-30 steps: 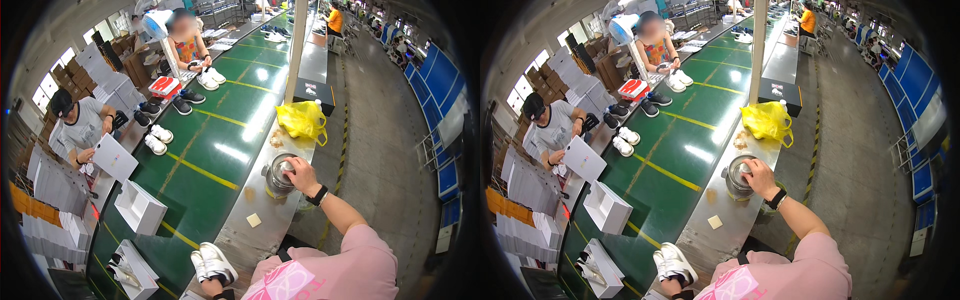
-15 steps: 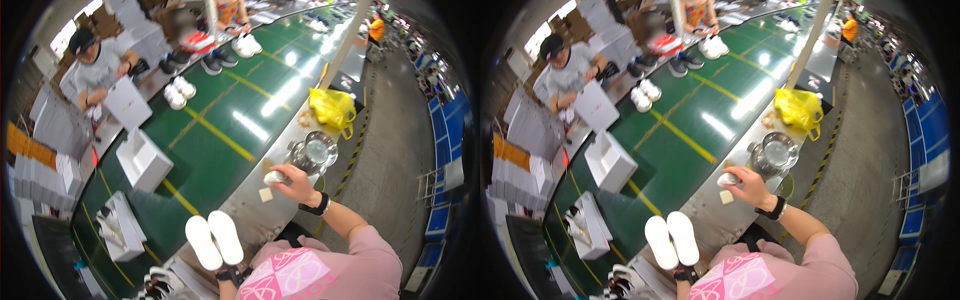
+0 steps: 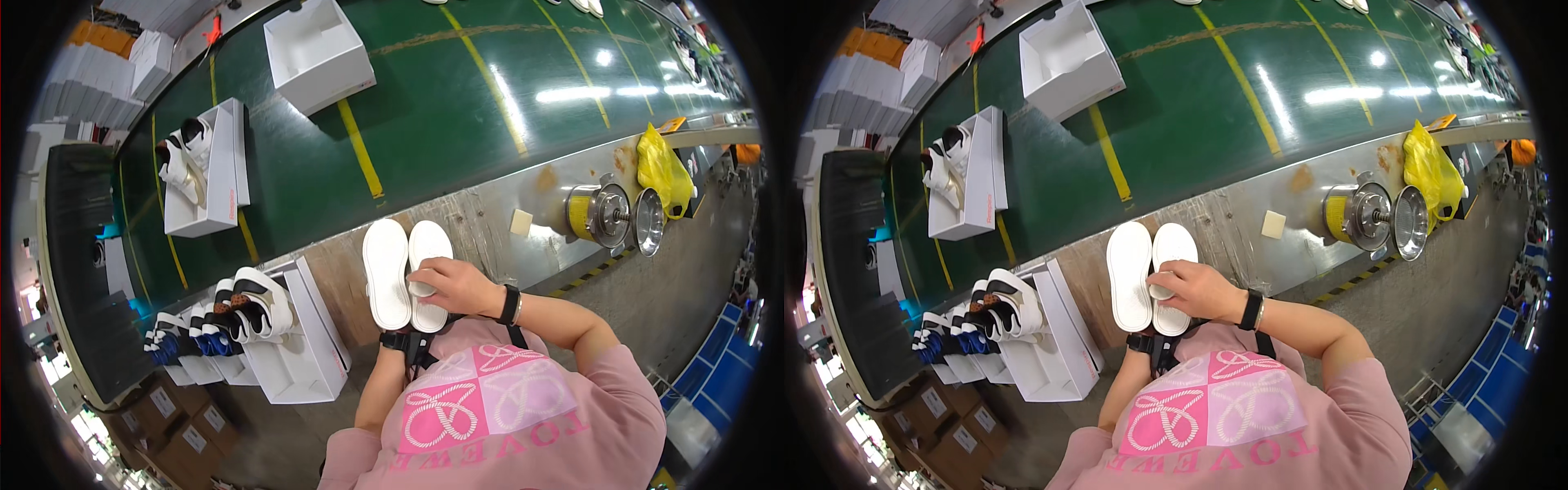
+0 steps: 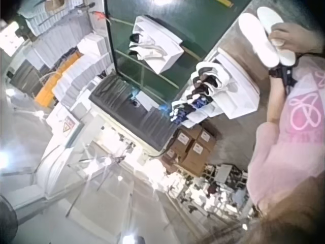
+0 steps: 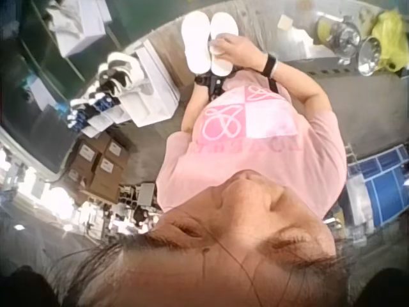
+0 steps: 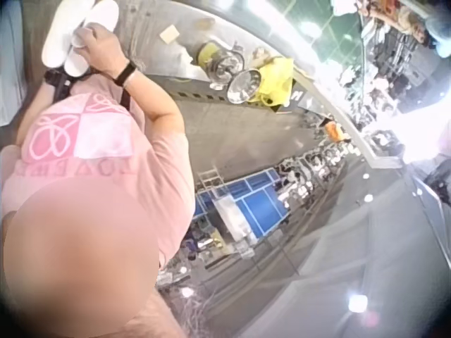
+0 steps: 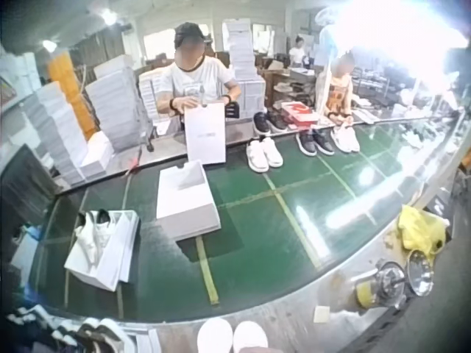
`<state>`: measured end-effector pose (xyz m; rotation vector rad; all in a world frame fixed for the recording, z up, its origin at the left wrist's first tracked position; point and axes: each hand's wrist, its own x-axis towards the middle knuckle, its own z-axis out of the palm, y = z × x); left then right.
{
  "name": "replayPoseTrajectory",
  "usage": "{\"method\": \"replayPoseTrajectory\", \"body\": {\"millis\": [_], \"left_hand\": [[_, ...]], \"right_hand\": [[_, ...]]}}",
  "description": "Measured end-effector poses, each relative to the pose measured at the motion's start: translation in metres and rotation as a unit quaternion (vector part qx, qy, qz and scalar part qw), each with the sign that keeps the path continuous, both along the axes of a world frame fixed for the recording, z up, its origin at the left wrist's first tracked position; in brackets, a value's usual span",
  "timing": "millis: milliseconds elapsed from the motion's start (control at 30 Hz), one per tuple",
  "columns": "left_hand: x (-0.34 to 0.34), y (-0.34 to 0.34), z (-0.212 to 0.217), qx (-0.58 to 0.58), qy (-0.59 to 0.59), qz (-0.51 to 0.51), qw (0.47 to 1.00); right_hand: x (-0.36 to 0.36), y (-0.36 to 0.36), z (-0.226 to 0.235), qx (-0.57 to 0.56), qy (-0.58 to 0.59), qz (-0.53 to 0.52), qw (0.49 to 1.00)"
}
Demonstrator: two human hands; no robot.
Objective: Cleaning the soles of newly manufactured shoes with a sponge and chemical agent before packing.
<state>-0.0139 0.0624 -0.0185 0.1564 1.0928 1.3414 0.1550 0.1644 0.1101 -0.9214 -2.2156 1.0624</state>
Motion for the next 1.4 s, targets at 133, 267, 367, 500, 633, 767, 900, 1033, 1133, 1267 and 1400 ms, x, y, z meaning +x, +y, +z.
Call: {"method": "replayPoseTrajectory", "body": {"millis": [133,267,367,500,633,767,900,1033,1133,1267,1400], "left_hand": [[-0.003,-0.012,-0.007,0.01,0.004,-0.006,1.0],[0.0,-0.011,-0.011,0.014,0.03,0.0,0.999],[0.002,-0.016,-0.015,0.02,0.051,0.005,0.998],[0.009,-0.018,-0.022,0.017,0.054,0.006,0.998],[0.002,-0.022,-0.028,0.02,0.024,0.009,0.999],[0.003,-0.035,-0.033,0.027,-0.001,0.021,0.999],[0.003,-0.033,-0.045,0.029,-0.028,0.028,0.999],[-0.001,-0.039,-0.05,0.036,-0.054,0.03,0.997],[0.001,-0.044,-0.055,0.039,-0.075,0.038,0.996],[0.011,-0.047,-0.065,0.042,-0.104,0.056,0.992],[0.015,-0.045,-0.079,0.045,-0.133,0.082,0.987]], "right_hand": [[-0.014,0.026,-0.039,-0.01,0.005,-0.076,0.997],[-0.023,0.059,-0.051,-0.099,-0.033,-0.167,0.98],[-0.028,0.038,-0.042,-0.036,-0.024,-0.093,0.995],[-0.019,0.029,-0.029,-0.006,-0.008,-0.03,0.999],[-0.013,0.066,-0.055,-0.113,-0.027,-0.158,0.981],[-0.023,0.039,-0.038,-0.028,-0.003,-0.034,0.999],[-0.02,0.053,-0.045,-0.057,0.015,-0.016,0.998],[-0.016,0.08,-0.059,-0.152,-0.008,-0.139,0.979],[-0.007,0.072,-0.062,-0.176,-0.013,-0.199,0.964],[0.018,0.046,-0.067,-0.23,-0.056,-0.286,0.928],[0.032,0.009,-0.056,-0.243,0.03,-0.306,0.92]]}}
